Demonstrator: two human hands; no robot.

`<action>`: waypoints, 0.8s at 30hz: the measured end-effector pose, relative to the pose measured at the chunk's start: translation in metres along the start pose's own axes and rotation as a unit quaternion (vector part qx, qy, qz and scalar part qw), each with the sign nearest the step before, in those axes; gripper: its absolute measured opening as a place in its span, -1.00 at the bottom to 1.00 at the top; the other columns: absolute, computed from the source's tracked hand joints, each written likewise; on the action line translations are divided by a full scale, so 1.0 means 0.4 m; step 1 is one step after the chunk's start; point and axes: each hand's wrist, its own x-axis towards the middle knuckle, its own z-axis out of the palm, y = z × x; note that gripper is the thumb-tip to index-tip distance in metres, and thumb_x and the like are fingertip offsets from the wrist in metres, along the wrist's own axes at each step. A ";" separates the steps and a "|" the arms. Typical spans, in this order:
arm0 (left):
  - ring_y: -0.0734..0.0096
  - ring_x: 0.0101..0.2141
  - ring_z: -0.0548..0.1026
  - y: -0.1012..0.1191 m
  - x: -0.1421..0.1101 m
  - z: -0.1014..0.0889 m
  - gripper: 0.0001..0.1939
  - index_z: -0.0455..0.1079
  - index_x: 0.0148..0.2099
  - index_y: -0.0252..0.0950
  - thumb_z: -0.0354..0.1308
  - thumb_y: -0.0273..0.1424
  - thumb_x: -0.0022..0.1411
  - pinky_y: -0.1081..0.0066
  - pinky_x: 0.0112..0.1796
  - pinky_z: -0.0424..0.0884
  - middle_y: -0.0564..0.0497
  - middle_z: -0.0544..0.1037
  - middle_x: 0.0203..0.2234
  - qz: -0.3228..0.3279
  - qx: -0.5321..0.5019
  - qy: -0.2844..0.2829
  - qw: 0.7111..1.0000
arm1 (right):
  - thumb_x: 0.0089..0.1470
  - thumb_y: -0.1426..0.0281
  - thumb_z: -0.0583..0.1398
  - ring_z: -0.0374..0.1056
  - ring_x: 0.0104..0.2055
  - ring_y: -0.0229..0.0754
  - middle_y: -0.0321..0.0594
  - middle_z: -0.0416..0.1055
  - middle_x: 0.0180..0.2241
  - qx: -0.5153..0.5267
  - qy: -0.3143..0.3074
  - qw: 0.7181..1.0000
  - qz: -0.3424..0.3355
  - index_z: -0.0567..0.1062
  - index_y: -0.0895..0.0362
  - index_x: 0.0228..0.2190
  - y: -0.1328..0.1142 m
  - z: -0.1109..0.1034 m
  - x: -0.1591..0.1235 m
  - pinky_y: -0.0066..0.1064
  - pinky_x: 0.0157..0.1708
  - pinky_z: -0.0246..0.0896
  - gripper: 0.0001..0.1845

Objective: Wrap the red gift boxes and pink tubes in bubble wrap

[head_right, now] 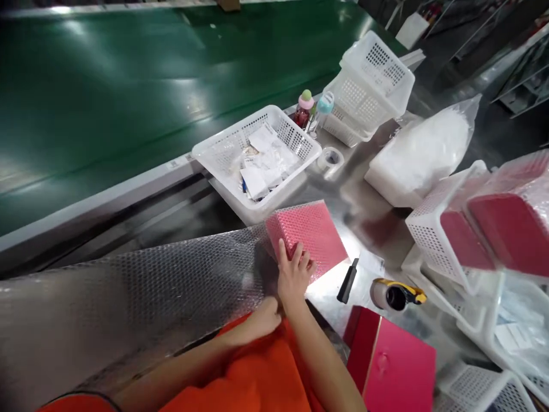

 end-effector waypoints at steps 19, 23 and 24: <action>-0.42 0.43 -0.10 -0.030 0.173 -0.134 -0.38 0.26 0.41 -0.06 0.15 -0.28 0.33 -0.59 0.21 -0.14 -0.22 0.13 0.45 0.099 0.625 0.060 0.772 | 0.27 0.52 0.01 0.12 0.22 0.22 0.11 0.18 0.32 -0.032 -0.035 0.998 0.043 0.23 -0.17 0.36 0.268 0.118 0.144 0.18 0.12 -0.01 -0.31; -0.15 0.40 0.07 0.043 0.222 -0.113 -0.54 0.43 0.25 -0.24 0.07 -0.29 0.36 -0.24 0.32 0.02 -0.28 0.29 0.35 0.141 0.652 0.054 0.743 | 0.26 0.41 0.09 0.10 0.25 0.20 0.05 0.17 0.31 0.067 -0.004 0.996 0.063 0.28 -0.14 0.33 0.302 0.086 0.098 0.12 0.17 0.03 -0.36; -0.11 0.37 0.15 0.057 0.238 -0.110 -0.51 0.39 0.29 -0.25 0.07 -0.31 0.35 -0.15 0.31 0.10 -0.27 0.29 0.35 0.149 0.653 0.048 0.741 | 0.27 0.38 0.08 0.11 0.26 0.19 0.06 0.18 0.29 0.102 0.022 0.989 0.106 0.28 -0.10 0.33 0.323 0.083 0.070 0.11 0.18 0.05 -0.38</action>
